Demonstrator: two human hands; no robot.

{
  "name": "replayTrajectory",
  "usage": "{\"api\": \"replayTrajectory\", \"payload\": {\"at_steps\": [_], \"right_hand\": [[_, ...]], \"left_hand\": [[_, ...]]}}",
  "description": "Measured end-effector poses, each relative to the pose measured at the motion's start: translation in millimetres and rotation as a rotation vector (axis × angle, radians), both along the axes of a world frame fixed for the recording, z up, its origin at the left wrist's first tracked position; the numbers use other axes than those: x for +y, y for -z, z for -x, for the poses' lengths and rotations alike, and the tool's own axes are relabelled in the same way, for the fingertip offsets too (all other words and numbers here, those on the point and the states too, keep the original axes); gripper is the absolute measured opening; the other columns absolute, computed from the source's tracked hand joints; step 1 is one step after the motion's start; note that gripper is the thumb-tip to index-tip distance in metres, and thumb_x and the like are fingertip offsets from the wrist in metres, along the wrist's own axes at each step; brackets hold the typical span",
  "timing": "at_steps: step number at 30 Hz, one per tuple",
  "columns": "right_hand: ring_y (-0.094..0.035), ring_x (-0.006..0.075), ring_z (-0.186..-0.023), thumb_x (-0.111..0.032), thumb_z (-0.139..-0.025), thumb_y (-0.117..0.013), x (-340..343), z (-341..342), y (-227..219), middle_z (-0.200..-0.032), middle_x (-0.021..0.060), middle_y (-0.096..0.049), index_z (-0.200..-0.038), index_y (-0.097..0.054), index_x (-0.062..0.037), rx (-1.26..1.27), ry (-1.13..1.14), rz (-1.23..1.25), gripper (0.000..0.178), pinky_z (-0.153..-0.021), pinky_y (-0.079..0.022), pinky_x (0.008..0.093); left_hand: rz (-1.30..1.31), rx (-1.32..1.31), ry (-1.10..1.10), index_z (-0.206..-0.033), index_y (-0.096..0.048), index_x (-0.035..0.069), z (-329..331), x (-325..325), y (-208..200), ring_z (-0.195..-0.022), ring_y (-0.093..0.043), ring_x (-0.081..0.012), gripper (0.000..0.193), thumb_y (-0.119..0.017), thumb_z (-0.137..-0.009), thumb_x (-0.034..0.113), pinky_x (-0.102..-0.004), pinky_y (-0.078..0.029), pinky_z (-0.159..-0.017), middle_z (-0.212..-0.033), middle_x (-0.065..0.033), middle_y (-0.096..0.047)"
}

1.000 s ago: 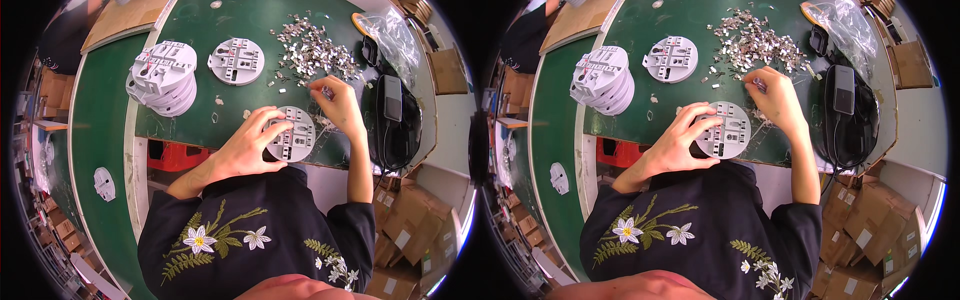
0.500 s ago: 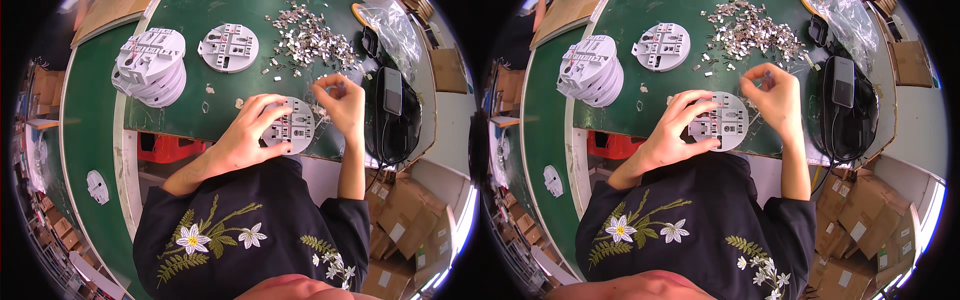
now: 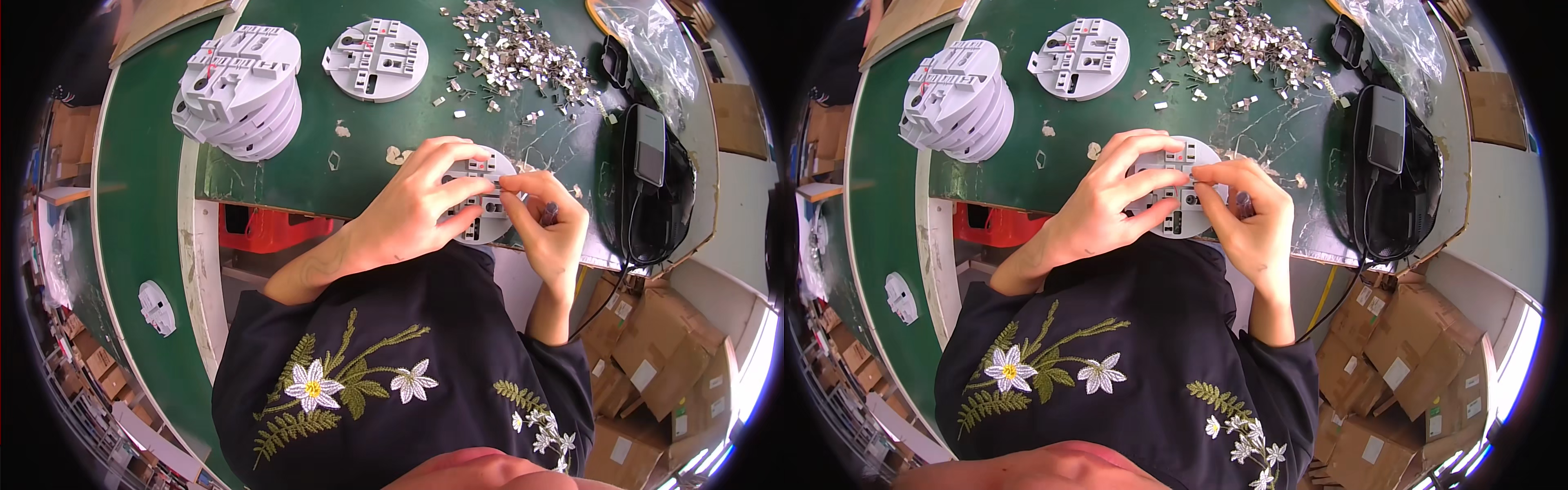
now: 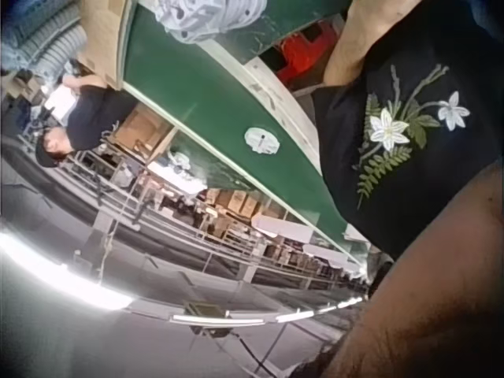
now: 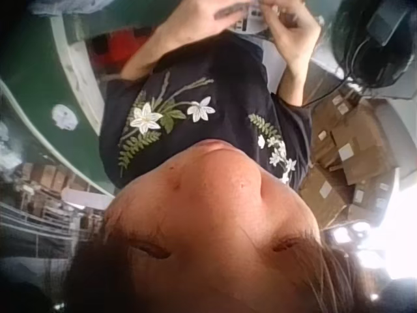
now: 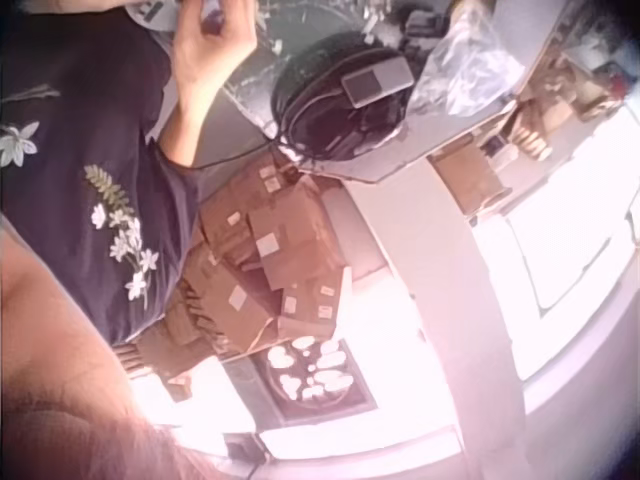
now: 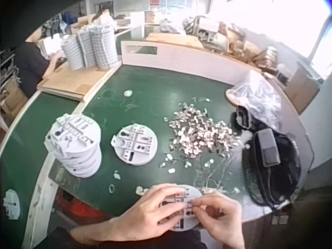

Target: Assembling electronic components onto circular boards at a factory workstation.

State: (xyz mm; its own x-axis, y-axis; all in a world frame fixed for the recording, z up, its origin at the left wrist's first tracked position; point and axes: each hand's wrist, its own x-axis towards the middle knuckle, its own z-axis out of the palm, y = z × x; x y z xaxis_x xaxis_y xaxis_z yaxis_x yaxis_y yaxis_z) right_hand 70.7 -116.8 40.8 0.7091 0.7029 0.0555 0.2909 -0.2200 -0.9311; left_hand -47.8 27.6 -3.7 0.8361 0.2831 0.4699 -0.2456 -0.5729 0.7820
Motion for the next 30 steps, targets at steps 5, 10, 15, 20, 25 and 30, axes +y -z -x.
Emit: {"api": "replayTrajectory", "payload": {"at_steps": [5,10,15,20,25,30], "right_hand": [[-0.038,0.0034,-0.054,0.004,-0.077,-0.073,-8,12,-5,-0.078,-0.0035,-0.068,-0.086,-0.073,-0.0046,-0.022,0.069,0.100,0.013,-0.049,-0.028,0.0168],[-0.039,0.0040,-0.054,0.004,-0.076,-0.075,-10,19,-3,-0.077,-0.0028,-0.067,-0.086,-0.073,-0.0042,0.008,0.106,0.145,0.014,-0.049,-0.029,0.0172],[-0.035,0.0016,-0.053,0.005,-0.076,-0.075,-8,25,2,-0.073,-0.0042,-0.066,-0.085,-0.073,-0.0043,-0.084,0.119,0.100,0.012,-0.049,-0.023,0.0162],[-0.036,0.0019,-0.053,0.005,-0.076,-0.075,-9,24,6,-0.073,-0.0038,-0.066,-0.084,-0.073,-0.0048,-0.173,0.078,0.093,0.012,-0.048,-0.024,0.0163],[-0.039,0.0042,-0.055,0.005,-0.076,-0.074,-5,27,0,-0.077,-0.0021,-0.067,-0.085,-0.072,-0.0035,-0.217,0.064,0.135,0.012,-0.049,-0.027,0.0178],[-0.043,0.0068,-0.059,0.006,-0.077,-0.073,-4,25,-3,-0.081,-0.0001,-0.068,-0.086,-0.071,-0.0017,-0.281,0.017,0.157,0.012,-0.052,-0.031,0.0198]], "left_hand": [[-0.037,-0.006,0.020,-0.096,-0.070,0.004,-1,4,4,-0.122,-0.051,-0.0299,0.020,-0.075,-0.077,0.001,-0.0399,-0.045,-0.100,-0.129,-0.0080,-0.059],[0.048,-0.029,0.004,-0.089,-0.071,0.004,-4,4,6,-0.121,-0.052,-0.0296,0.014,-0.075,-0.076,0.001,-0.0392,-0.045,-0.100,-0.125,-0.0066,-0.061],[0.073,-0.032,-0.011,-0.085,-0.070,0.004,-5,4,3,-0.121,-0.053,-0.0293,0.011,-0.075,-0.076,0.000,-0.0383,-0.045,-0.100,-0.122,-0.0059,-0.063],[0.033,-0.021,-0.020,-0.084,-0.070,0.004,-6,4,2,-0.121,-0.053,-0.0292,0.011,-0.075,-0.075,0.000,-0.0380,-0.045,-0.100,-0.121,-0.0055,-0.063],[0.002,-0.016,-0.021,-0.085,-0.070,0.004,-6,4,4,-0.121,-0.053,-0.0290,0.011,-0.075,-0.075,0.000,-0.0380,-0.045,-0.100,-0.122,-0.0050,-0.063],[0.022,-0.020,-0.027,-0.084,-0.070,0.003,-6,3,2,-0.121,-0.052,-0.0287,0.010,-0.075,-0.076,0.000,-0.0376,-0.045,-0.100,-0.123,-0.0060,-0.062]]}}
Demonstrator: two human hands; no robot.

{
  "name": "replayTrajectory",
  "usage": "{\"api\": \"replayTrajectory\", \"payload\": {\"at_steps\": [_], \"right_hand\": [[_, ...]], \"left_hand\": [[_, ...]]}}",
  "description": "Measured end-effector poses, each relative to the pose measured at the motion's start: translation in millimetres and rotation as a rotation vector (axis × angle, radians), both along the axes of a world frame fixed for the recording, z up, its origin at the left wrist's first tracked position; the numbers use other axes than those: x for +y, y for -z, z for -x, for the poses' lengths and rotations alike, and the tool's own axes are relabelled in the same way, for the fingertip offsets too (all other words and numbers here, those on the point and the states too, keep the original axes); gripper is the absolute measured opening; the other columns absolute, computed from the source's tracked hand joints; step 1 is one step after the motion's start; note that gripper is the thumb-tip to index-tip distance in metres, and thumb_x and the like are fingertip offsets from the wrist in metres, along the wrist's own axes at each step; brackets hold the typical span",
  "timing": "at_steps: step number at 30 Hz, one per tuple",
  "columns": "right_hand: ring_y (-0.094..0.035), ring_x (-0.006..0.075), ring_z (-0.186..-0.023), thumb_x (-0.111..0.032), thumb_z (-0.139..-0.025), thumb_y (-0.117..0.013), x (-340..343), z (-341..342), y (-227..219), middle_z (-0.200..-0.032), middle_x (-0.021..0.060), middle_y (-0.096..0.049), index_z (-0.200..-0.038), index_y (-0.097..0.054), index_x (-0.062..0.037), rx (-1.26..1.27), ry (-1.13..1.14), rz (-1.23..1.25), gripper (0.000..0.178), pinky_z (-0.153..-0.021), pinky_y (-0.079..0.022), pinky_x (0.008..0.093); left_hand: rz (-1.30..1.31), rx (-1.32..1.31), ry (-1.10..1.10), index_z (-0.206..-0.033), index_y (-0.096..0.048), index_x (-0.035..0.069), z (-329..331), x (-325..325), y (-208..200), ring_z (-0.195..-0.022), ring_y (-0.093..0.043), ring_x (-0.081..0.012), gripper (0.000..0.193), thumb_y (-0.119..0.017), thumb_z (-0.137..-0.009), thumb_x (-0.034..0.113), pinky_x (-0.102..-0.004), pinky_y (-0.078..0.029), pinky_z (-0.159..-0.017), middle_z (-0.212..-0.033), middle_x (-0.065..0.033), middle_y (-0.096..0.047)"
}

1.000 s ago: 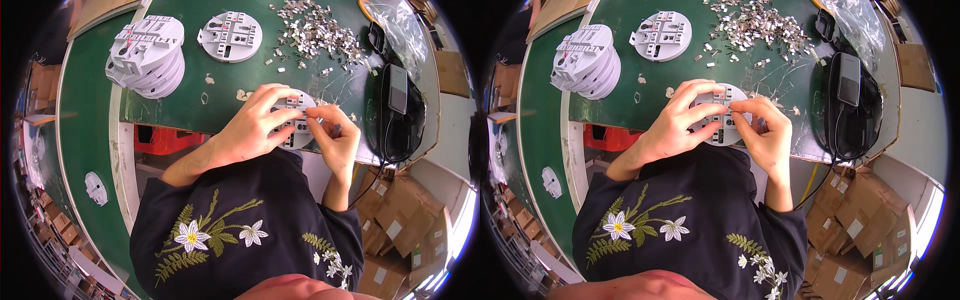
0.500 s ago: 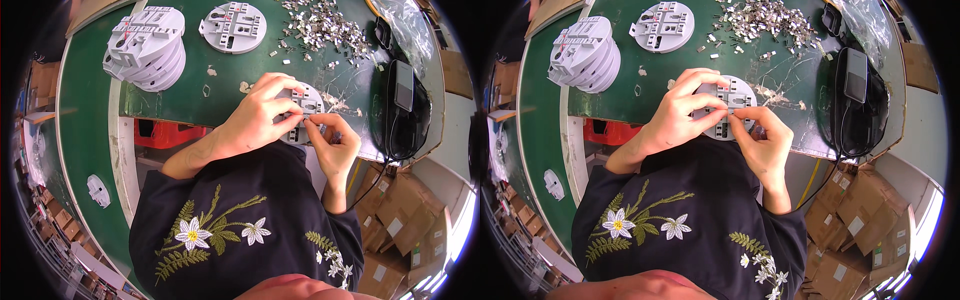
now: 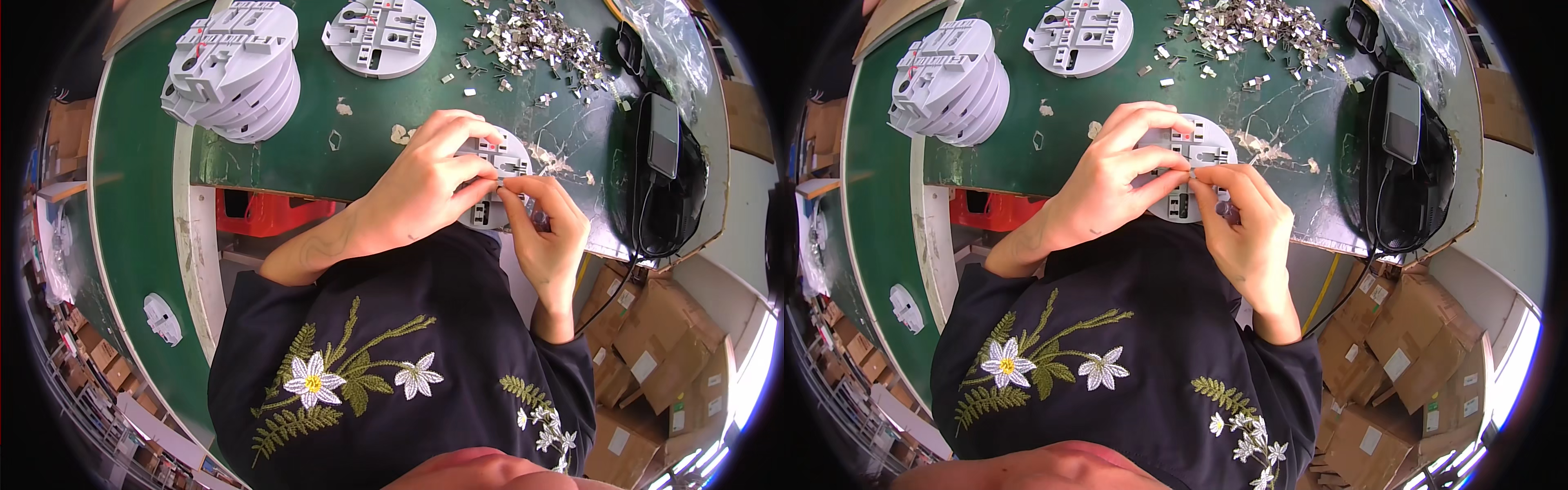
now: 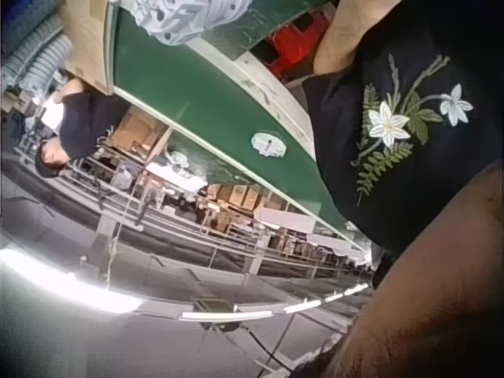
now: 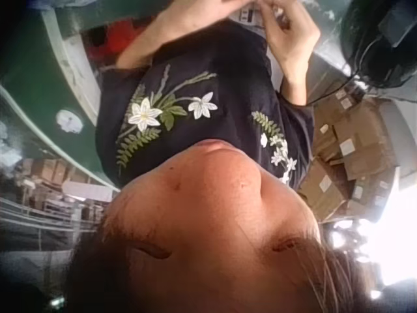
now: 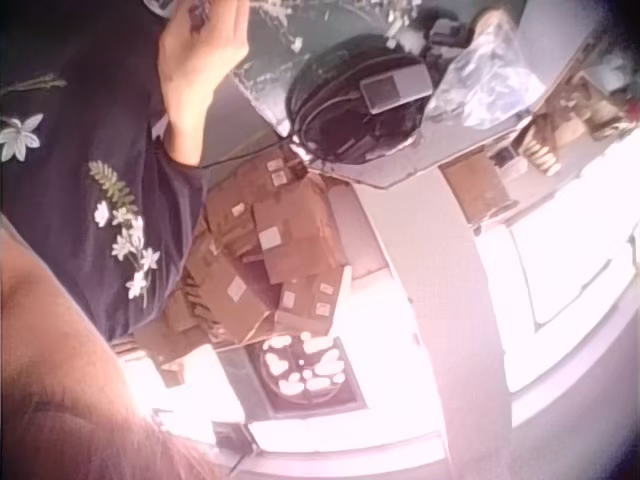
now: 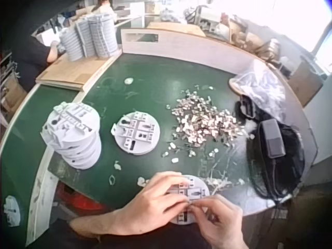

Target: Assembling electronic components onto circular boards at a factory workstation.

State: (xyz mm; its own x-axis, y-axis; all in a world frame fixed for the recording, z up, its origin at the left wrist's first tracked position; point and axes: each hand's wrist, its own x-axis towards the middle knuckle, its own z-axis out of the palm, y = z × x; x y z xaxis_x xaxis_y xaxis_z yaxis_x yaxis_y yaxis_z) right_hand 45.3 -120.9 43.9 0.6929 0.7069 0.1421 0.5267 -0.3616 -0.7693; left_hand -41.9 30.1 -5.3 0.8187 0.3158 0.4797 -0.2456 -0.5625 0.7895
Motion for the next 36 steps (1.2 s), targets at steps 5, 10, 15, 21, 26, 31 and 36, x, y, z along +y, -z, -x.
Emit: {"api": "replayTrajectory", "payload": {"at_steps": [5,10,15,21,26,31,36], "right_hand": [[-0.045,0.0085,-0.063,0.006,-0.079,-0.071,3,-4,-1,-0.085,0.0015,-0.069,-0.087,-0.070,-0.0004,-0.017,-0.051,0.013,0.011,-0.054,-0.033,0.0211],[-0.045,0.0092,-0.062,0.006,-0.080,-0.070,6,-7,-4,-0.085,0.0014,-0.068,-0.087,-0.069,-0.0004,-0.012,-0.068,0.035,0.010,-0.054,-0.034,0.0210],[-0.044,0.0099,-0.061,0.007,-0.082,-0.068,10,-11,-8,-0.086,0.0013,-0.065,-0.089,-0.066,-0.0003,-0.053,-0.136,0.053,0.010,-0.055,-0.034,0.0213],[-0.047,0.0133,-0.063,0.009,-0.082,-0.064,15,-15,-6,-0.087,0.0032,-0.062,-0.091,-0.063,0.0001,-0.050,-0.217,0.142,0.013,-0.057,-0.037,0.0239],[-0.049,0.0175,-0.066,0.011,-0.081,-0.060,17,-19,-3,-0.088,0.0057,-0.060,-0.093,-0.059,0.0002,-0.168,-0.328,0.171,0.017,-0.060,-0.041,0.0270],[-0.051,0.0206,-0.068,0.012,-0.078,-0.058,20,-18,-7,-0.089,0.0071,-0.060,-0.094,-0.059,0.0004,-0.153,-0.328,0.228,0.020,-0.062,-0.042,0.0287],[-0.052,0.0218,-0.067,0.012,-0.076,-0.058,21,-18,-7,-0.089,0.0078,-0.060,-0.096,-0.059,0.0001,-0.205,-0.357,0.230,0.023,-0.061,-0.044,0.0306]], "left_hand": [[0.011,-0.003,-0.015,-0.085,-0.069,0.002,2,1,2,-0.119,-0.052,-0.0281,0.011,-0.076,-0.076,0.001,-0.0371,-0.044,-0.099,-0.125,-0.0073,-0.061],[0.007,-0.016,-0.016,-0.088,-0.068,0.002,6,4,2,-0.118,-0.052,-0.0265,0.012,-0.075,-0.078,0.000,-0.0355,-0.045,-0.095,-0.127,-0.0083,-0.060],[0.058,-0.024,-0.036,-0.092,-0.067,0.001,8,3,8,-0.115,-0.054,-0.0252,0.012,-0.072,-0.082,-0.002,-0.0333,-0.046,-0.089,-0.126,-0.0086,-0.059],[0.159,0.018,-0.075,-0.095,-0.065,0.001,14,0,10,-0.111,-0.057,-0.0247,0.011,-0.068,-0.086,-0.004,-0.0314,-0.048,-0.083,-0.123,-0.0090,-0.059],[0.155,0.023,-0.074,-0.097,-0.063,0.000,14,0,11,-0.109,-0.059,-0.0254,0.011,-0.067,-0.087,-0.004,-0.0313,-0.049,-0.083,-0.120,-0.0091,-0.058],[0.148,0.009,-0.083,-0.098,-0.063,0.000,13,-1,13,-0.111,-0.059,-0.0260,0.012,-0.066,-0.088,-0.004,-0.0323,-0.049,-0.085,-0.118,-0.0090,-0.058],[0.173,-0.001,-0.082,-0.098,-0.063,0.000,13,-2,15,-0.112,-0.059,-0.0269,0.011,-0.065,-0.088,-0.004,-0.0336,-0.049,-0.087,-0.116,-0.0090,-0.057]]}}
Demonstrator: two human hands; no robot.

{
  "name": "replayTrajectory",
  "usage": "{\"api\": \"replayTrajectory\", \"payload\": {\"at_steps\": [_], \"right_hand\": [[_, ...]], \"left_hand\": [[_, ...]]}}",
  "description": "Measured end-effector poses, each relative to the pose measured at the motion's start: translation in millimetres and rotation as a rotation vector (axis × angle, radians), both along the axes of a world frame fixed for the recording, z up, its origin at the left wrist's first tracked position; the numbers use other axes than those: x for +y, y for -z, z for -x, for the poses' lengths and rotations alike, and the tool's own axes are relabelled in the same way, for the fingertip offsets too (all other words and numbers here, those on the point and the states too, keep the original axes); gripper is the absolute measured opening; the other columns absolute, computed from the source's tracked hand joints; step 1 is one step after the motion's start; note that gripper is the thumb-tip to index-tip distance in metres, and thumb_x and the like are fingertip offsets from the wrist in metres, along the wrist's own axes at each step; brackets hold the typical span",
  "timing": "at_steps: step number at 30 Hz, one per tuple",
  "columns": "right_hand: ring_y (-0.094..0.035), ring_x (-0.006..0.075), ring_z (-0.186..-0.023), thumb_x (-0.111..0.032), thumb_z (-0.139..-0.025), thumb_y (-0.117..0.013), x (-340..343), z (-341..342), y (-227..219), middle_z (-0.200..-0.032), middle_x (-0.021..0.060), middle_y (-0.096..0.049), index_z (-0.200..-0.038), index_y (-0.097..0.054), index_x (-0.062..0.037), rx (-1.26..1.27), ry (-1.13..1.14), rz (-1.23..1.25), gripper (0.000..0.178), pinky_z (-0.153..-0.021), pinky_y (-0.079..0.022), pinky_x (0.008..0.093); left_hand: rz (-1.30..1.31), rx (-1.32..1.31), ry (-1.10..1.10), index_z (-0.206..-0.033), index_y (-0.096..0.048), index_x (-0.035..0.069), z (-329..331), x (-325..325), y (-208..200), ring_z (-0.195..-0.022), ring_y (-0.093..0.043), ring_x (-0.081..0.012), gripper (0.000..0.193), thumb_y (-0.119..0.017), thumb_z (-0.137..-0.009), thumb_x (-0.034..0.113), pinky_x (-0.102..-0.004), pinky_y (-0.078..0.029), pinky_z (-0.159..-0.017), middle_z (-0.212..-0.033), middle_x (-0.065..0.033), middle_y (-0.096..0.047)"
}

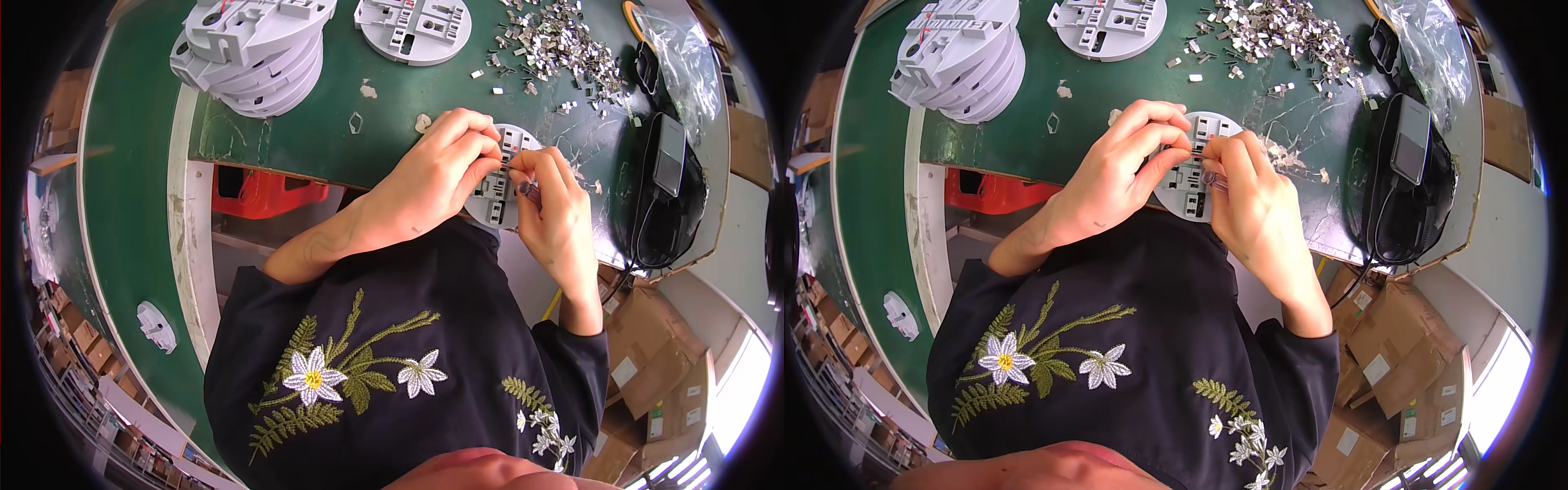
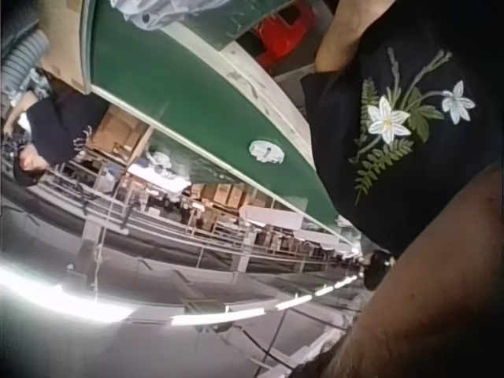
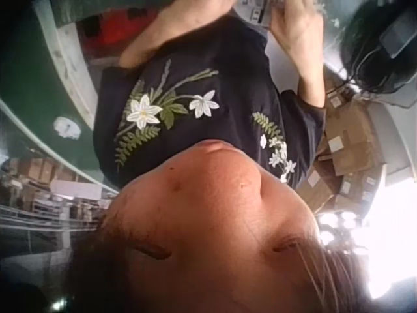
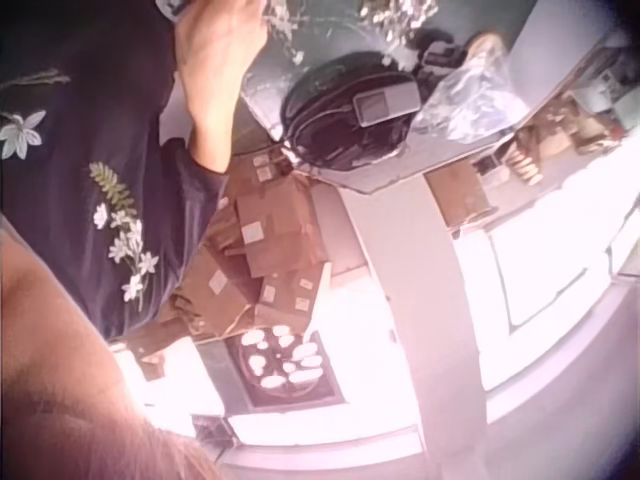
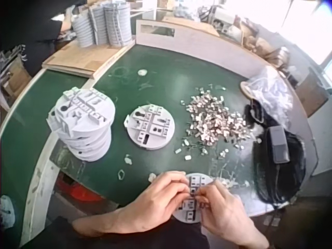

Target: Assembling electronic components onto circular boards at a factory workstation.

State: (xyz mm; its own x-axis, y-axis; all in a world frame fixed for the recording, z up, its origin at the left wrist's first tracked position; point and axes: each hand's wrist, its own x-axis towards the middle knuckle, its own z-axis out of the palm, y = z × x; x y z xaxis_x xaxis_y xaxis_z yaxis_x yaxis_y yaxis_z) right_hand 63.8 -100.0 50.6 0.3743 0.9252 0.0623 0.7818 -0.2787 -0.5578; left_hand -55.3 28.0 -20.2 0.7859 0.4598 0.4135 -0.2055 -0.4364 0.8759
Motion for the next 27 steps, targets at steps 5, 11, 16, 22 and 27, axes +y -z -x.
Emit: {"api": "replayTrajectory", "payload": {"at_steps": [5,11,16,22,27], "right_hand": [[-0.054,0.0238,-0.067,0.011,-0.073,-0.058,4,3,-9,-0.088,0.0090,-0.059,-0.098,-0.059,-0.0002,-0.103,-0.032,0.070,0.028,-0.059,-0.044,0.0334],[-0.052,0.0254,-0.061,0.011,-0.073,-0.058,19,-2,-21,-0.087,0.0088,-0.059,-0.100,-0.061,-0.0013,-0.357,-0.204,0.302,0.031,-0.056,-0.044,0.0352],[-0.046,0.0177,-0.056,0.009,-0.076,-0.060,17,-11,-24,-0.083,0.0047,-0.060,-0.099,-0.065,-0.0016,-0.138,-0.168,0.177,0.026,-0.052,-0.039,0.0290],[-0.038,0.0048,-0.057,0.003,-0.085,-0.064,-5,-18,-37,-0.074,0.0006,-0.060,-0.094,-0.070,0.0011,0.376,0.265,-0.024,0.011,-0.051,-0.026,0.0189],[-0.034,0.0075,-0.054,-0.006,-0.094,-0.054,-16,-28,-24,-0.064,0.0014,-0.051,-0.073,-0.058,-0.0043,0.702,0.221,-0.377,0.021,-0.048,-0.028,0.0206]], "left_hand": [[-0.006,-0.003,-0.003,-0.099,-0.062,0.000,-1,-1,1,-0.112,-0.059,-0.0274,0.012,-0.065,-0.088,-0.005,-0.0345,-0.049,-0.088,-0.116,-0.0090,-0.057],[0.008,-0.011,-0.019,-0.099,-0.063,0.000,-1,-1,2,-0.111,-0.059,-0.0273,0.013,-0.065,-0.088,-0.004,-0.0344,-0.049,-0.088,-0.116,-0.0090,-0.057],[-0.025,-0.019,-0.038,-0.097,-0.065,0.001,1,0,-4,-0.104,-0.059,-0.0251,0.013,-0.067,-0.085,-0.004,-0.0334,-0.049,-0.085,-0.113,-0.0082,-0.059],[-0.305,-0.018,-0.036,-0.093,-0.067,0.002,-2,5,-15,-0.092,-0.058,-0.0219,0.014,-0.070,-0.080,-0.004,-0.0311,-0.049,-0.080,-0.105,-0.0057,-0.061],[-0.403,-0.048,-0.025,-0.090,-0.068,0.003,-10,4,-12,-0.085,-0.057,-0.0202,0.016,-0.071,-0.077,-0.005,-0.0288,-0.048,-0.075,-0.097,-0.0034,-0.062]]}}
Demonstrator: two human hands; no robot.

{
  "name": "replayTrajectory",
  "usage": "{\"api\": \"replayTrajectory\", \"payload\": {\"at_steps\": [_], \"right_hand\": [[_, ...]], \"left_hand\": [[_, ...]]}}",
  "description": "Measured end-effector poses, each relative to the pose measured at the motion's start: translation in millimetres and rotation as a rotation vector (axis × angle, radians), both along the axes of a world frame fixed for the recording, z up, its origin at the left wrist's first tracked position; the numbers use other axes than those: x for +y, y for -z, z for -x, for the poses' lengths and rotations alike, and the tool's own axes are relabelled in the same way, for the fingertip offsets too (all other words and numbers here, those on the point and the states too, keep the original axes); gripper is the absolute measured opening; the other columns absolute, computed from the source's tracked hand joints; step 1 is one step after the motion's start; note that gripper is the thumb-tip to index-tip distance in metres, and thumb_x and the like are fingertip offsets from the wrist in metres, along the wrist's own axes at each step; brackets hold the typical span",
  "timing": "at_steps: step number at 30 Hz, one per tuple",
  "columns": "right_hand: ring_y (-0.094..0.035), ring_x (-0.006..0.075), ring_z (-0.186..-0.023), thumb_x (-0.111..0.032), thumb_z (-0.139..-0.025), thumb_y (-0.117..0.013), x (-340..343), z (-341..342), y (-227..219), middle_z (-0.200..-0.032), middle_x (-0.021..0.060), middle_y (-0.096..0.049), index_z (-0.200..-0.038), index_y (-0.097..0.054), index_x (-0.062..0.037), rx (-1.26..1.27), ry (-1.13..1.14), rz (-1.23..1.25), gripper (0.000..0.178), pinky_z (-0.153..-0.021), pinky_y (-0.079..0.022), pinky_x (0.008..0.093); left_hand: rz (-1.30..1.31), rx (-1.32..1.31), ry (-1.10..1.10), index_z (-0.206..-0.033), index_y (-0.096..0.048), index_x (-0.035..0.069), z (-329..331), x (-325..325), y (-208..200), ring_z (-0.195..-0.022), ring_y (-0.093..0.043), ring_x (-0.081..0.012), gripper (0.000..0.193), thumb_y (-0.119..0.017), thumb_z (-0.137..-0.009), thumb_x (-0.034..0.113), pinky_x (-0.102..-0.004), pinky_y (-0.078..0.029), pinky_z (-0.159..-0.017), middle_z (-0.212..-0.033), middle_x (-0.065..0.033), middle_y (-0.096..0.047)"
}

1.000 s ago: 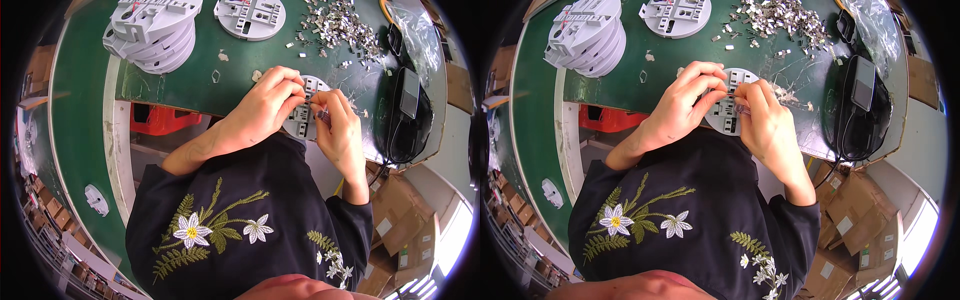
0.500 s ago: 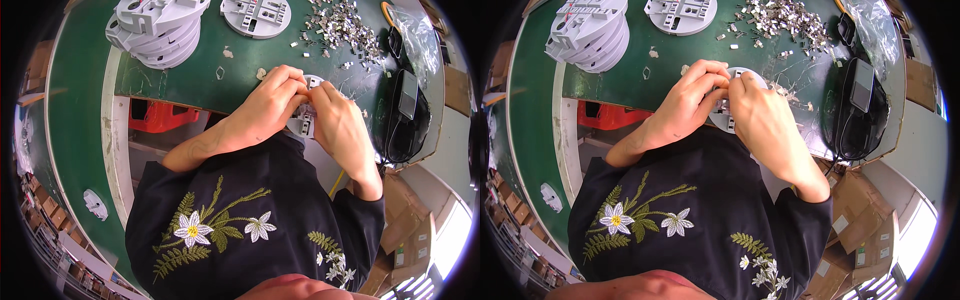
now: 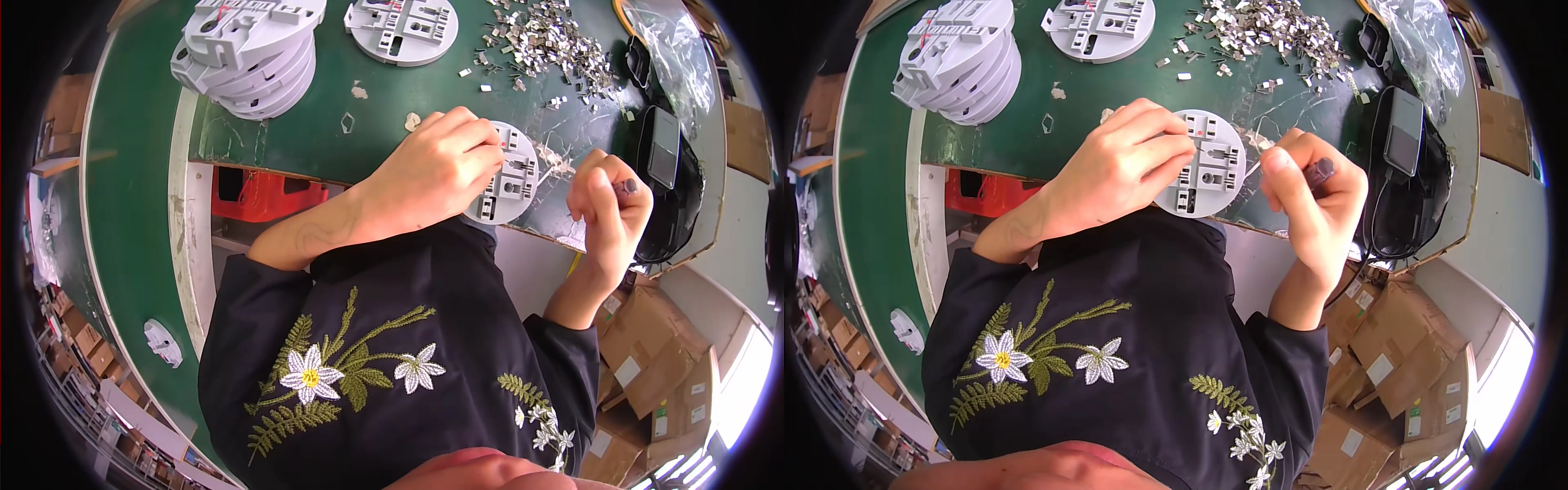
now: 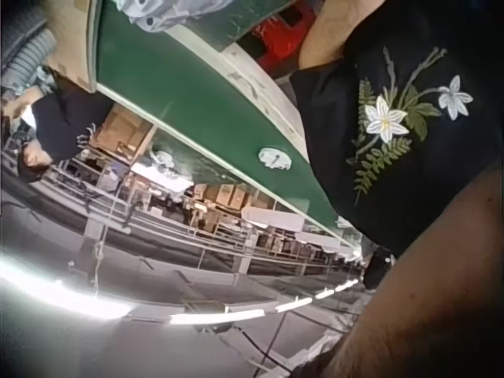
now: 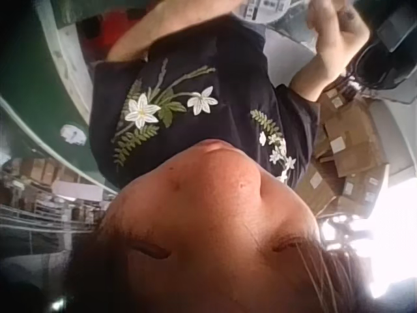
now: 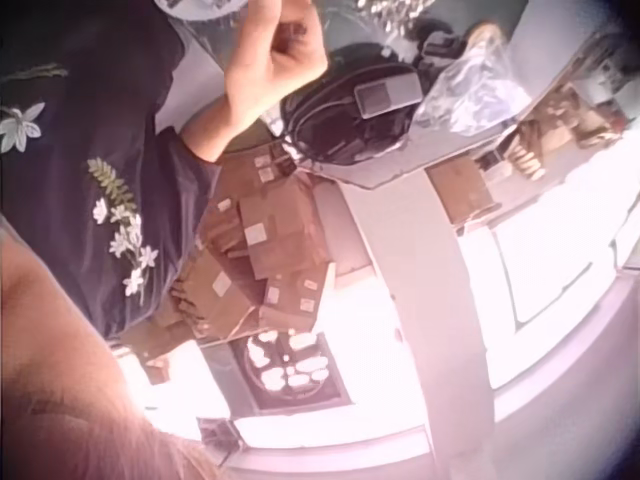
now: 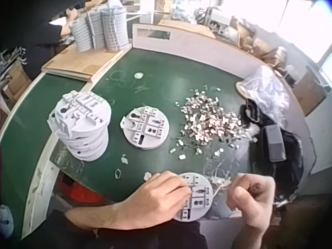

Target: Assembling electronic components onto circular boards at a factory workstation.

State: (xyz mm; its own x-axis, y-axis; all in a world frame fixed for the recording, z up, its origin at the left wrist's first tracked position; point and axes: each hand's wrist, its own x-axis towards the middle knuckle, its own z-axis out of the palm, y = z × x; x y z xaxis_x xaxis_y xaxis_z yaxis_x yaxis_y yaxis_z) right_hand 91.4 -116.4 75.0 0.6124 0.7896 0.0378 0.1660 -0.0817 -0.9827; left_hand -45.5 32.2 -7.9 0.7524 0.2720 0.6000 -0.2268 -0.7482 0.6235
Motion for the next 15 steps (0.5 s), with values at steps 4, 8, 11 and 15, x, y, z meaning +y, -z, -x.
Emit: {"api": "replayTrajectory", "payload": {"at_steps": [4,8,11,15], "right_hand": [[-0.031,0.0086,-0.052,-0.012,-0.098,-0.048,7,-3,10,-0.060,0.0003,-0.043,-0.066,-0.047,-0.0098,0.221,-0.063,-0.300,0.032,-0.047,-0.029,0.0213],[-0.029,0.0098,-0.051,-0.015,-0.100,-0.041,21,-2,15,-0.057,-0.0003,-0.035,-0.063,-0.035,-0.0146,0.443,-0.113,-0.511,0.038,-0.046,-0.030,0.0223],[-0.028,0.0098,-0.051,-0.019,-0.102,-0.039,30,0,23,-0.057,-0.0001,-0.034,-0.063,-0.034,-0.0145,0.464,-0.222,-0.587,0.040,-0.045,-0.029,0.0230],[-0.027,0.0098,-0.051,-0.021,-0.103,-0.039,37,18,29,-0.057,0.0000,-0.033,-0.064,-0.033,-0.0144,0.369,-0.169,-0.587,0.041,-0.044,-0.027,0.0235]], "left_hand": [[-0.003,-0.022,-0.012,-0.088,-0.068,0.003,-2,-4,2,-0.082,-0.057,-0.0196,0.016,-0.072,-0.075,-0.005,-0.0271,-0.048,-0.071,-0.092,-0.0027,-0.062],[-0.059,0.039,-0.068,-0.085,-0.068,0.003,0,-6,-1,-0.080,-0.057,-0.0192,0.015,-0.071,-0.073,-0.006,-0.0257,-0.047,-0.068,-0.089,-0.0031,-0.062],[0.007,0.132,-0.027,-0.088,-0.070,0.003,2,-3,-3,-0.080,-0.057,-0.0184,0.018,-0.071,-0.073,-0.006,-0.0257,-0.047,-0.068,-0.091,-0.0040,-0.061],[0.192,0.111,0.044,-0.088,-0.070,0.003,8,4,0,-0.082,-0.057,-0.0195,0.016,-0.071,-0.073,-0.002,-0.0274,-0.047,-0.071,-0.094,-0.0044,-0.061]]}}
